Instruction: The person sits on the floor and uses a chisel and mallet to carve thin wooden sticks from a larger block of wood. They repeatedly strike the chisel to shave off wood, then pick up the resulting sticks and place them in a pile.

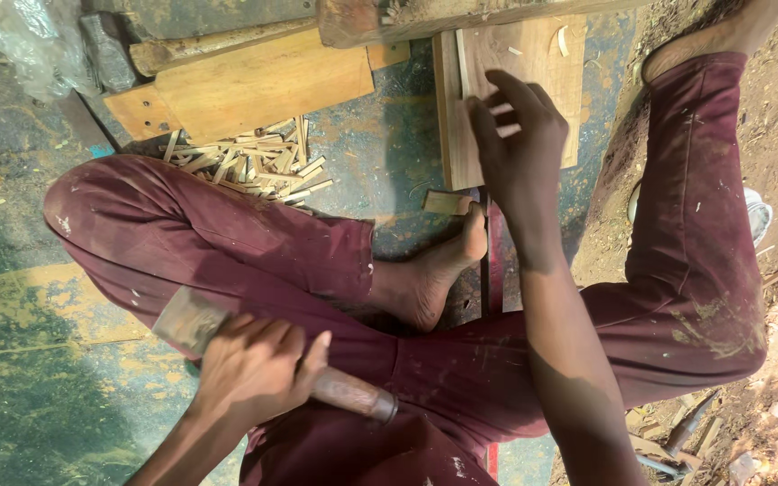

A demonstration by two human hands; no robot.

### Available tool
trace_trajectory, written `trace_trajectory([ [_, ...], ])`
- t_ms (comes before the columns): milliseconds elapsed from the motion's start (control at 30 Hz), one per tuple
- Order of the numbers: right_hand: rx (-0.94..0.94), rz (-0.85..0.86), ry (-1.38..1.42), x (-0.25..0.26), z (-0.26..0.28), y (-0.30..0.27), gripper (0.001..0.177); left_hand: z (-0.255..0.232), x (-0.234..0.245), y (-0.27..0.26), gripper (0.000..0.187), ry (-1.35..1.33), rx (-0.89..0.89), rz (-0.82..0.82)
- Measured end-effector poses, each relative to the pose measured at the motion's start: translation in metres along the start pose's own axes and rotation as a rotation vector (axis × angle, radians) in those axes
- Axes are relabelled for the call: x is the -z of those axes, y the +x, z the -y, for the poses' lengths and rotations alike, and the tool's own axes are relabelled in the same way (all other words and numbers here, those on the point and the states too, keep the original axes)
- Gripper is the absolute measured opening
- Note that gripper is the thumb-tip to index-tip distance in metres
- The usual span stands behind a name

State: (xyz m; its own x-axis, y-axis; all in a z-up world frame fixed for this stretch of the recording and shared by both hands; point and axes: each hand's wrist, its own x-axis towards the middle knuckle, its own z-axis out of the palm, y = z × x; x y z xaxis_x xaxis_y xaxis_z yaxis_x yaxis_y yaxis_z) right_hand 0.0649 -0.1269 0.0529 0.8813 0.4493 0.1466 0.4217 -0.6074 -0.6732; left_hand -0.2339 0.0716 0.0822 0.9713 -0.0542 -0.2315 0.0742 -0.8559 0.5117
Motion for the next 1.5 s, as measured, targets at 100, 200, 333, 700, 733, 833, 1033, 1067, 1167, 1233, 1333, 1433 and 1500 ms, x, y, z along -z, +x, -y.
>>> trace_trajectory([
  [100, 0.068, -0.081, -0.042, -0.028, -0.009, 0.012, 0.025, 0.013, -0.011, -0.032, 0.044, 0.035, 0.096, -0.163],
  [200, -0.151, -0.050, 0.214, -0.032, -0.011, 0.014, 0.014, 0.022, -0.034, -0.056, 0.043, 0.077, 0.192, -0.174],
  [333, -0.515, 0.147, 0.897, -0.022, 0.014, 0.001, 0.014, 0.033, -0.061, -0.068, 0.028, -0.061, 0.147, -0.275],
  [700, -0.502, 0.499, 1.019, -0.065, 0.087, 0.001, 0.017, 0.030, -0.070, -0.072, 0.021, -0.024, 0.128, -0.436],
  [733, -0.465, 0.506, 0.973, -0.069, 0.092, 0.001, 0.016, 0.032, -0.067, -0.076, 0.015, -0.010, 0.067, -0.469],
  [833, -0.413, 0.505, 0.893, -0.085, 0.102, 0.001, 0.016, 0.039, -0.059, -0.071, 0.017, -0.005, -0.037, -0.544],
  [1033, -0.295, 0.560, 0.682, -0.104, 0.117, -0.009, 0.017, 0.052, -0.020, -0.026, 0.021, -0.277, 0.082, -0.715],
  [1067, -0.254, 0.582, 0.645, -0.107, 0.121, -0.014, 0.018, 0.052, -0.012, -0.015, 0.027, -0.558, 0.212, -0.740],
  [1167, 0.018, 0.620, 0.515, -0.125, 0.141, -0.039, 0.017, 0.060, 0.003, 0.024, 0.023, -1.157, 0.429, -0.719],
  [1233, 0.116, 0.529, 0.419, -0.134, 0.151, -0.050, 0.021, 0.080, 0.011, 0.042, 0.024, -1.213, 0.511, -0.680],
  [1333, -0.029, 0.516, 0.353, -0.141, 0.148, -0.046, 0.022, 0.127, 0.017, 0.063, 0.038, -1.027, 0.539, -0.730],
  [1433, -0.106, 0.533, 0.379, -0.142, 0.129, -0.035, 0.023, 0.223, 0.027, 0.071, 0.034, -0.566, 0.496, -0.832],
  [1500, -0.110, 0.534, 0.394, -0.137, 0.117, -0.034, 0.024, 0.296, 0.035, 0.080, 0.024, -0.486, 0.584, -0.848],
])
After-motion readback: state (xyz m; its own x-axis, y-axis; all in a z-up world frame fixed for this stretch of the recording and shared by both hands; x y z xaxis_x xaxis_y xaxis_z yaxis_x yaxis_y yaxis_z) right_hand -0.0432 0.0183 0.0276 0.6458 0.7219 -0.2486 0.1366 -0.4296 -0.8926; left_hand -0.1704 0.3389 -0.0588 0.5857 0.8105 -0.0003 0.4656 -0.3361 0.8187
